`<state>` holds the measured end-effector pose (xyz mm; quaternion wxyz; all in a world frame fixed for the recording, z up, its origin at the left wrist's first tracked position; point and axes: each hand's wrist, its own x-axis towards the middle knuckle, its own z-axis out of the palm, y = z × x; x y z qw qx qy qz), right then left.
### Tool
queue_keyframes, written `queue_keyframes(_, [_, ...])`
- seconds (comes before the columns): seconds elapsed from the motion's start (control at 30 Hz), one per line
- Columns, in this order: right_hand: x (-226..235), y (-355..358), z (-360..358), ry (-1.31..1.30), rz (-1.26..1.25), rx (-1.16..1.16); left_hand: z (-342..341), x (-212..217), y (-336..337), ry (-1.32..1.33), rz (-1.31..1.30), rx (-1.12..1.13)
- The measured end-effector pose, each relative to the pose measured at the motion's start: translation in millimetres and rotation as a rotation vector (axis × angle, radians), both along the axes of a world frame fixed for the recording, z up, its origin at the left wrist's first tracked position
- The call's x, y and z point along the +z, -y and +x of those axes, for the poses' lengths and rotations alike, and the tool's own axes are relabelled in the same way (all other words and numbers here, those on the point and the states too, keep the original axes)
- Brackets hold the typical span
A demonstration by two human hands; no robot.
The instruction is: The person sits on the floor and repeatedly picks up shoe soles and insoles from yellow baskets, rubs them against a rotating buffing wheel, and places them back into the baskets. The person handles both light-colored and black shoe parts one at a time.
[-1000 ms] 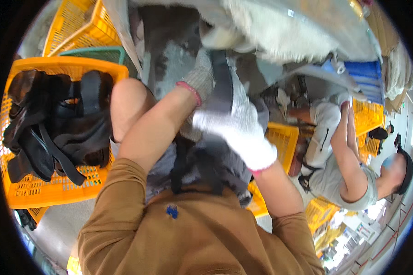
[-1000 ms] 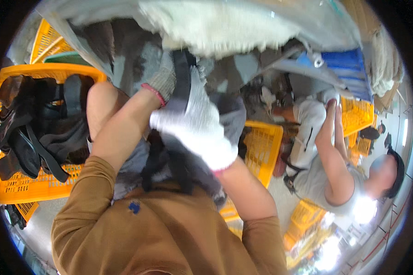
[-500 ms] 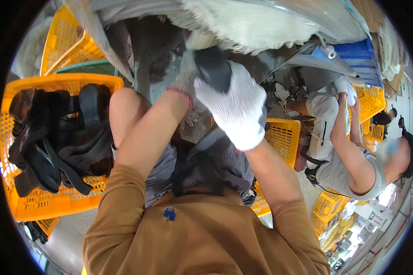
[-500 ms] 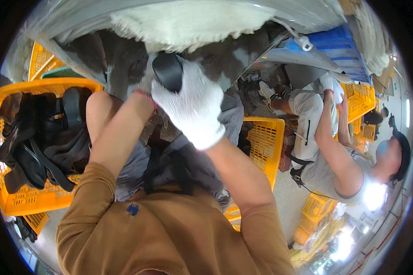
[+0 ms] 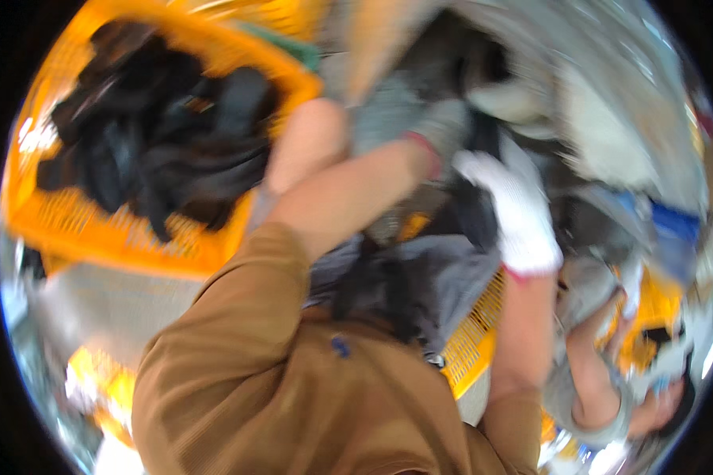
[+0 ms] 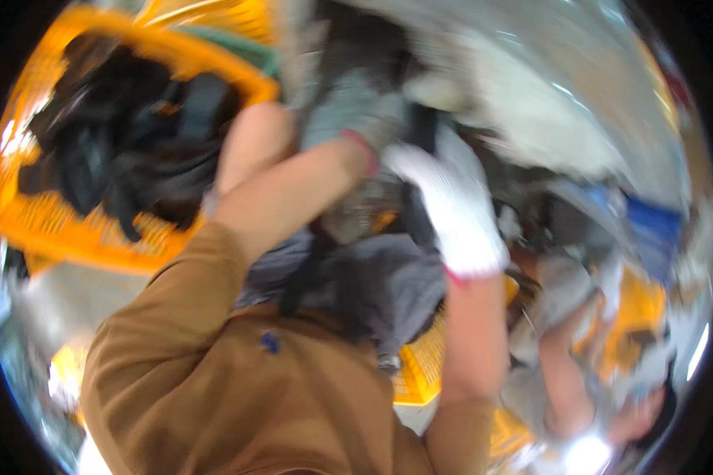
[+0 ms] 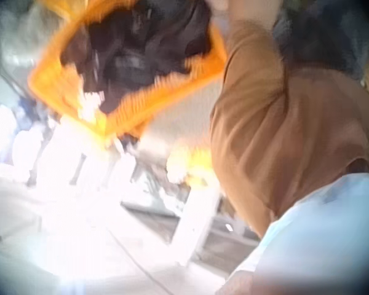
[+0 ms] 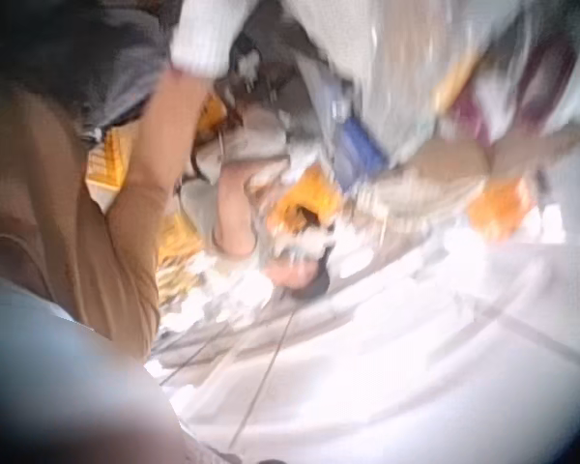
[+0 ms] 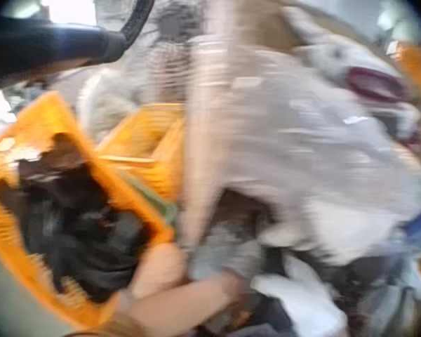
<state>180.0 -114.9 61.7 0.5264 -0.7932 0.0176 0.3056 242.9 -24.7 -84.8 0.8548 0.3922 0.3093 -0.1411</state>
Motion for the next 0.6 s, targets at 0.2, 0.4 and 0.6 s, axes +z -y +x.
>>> queue_keyframes(0.2, [-41,130,-167,0.436,-0.356,-0.119,-151,54,-144,0.882,0.812,-0.213])
queue_keyframes(0.4, [-94,227,-218,0.208,-0.989,-0.038,-217,27,-361,0.608,1.964,-1.017])
queue_keyframes(0.6, [-55,95,-150,0.586,-0.416,0.109,-171,108,-345,0.739,1.982,0.198])
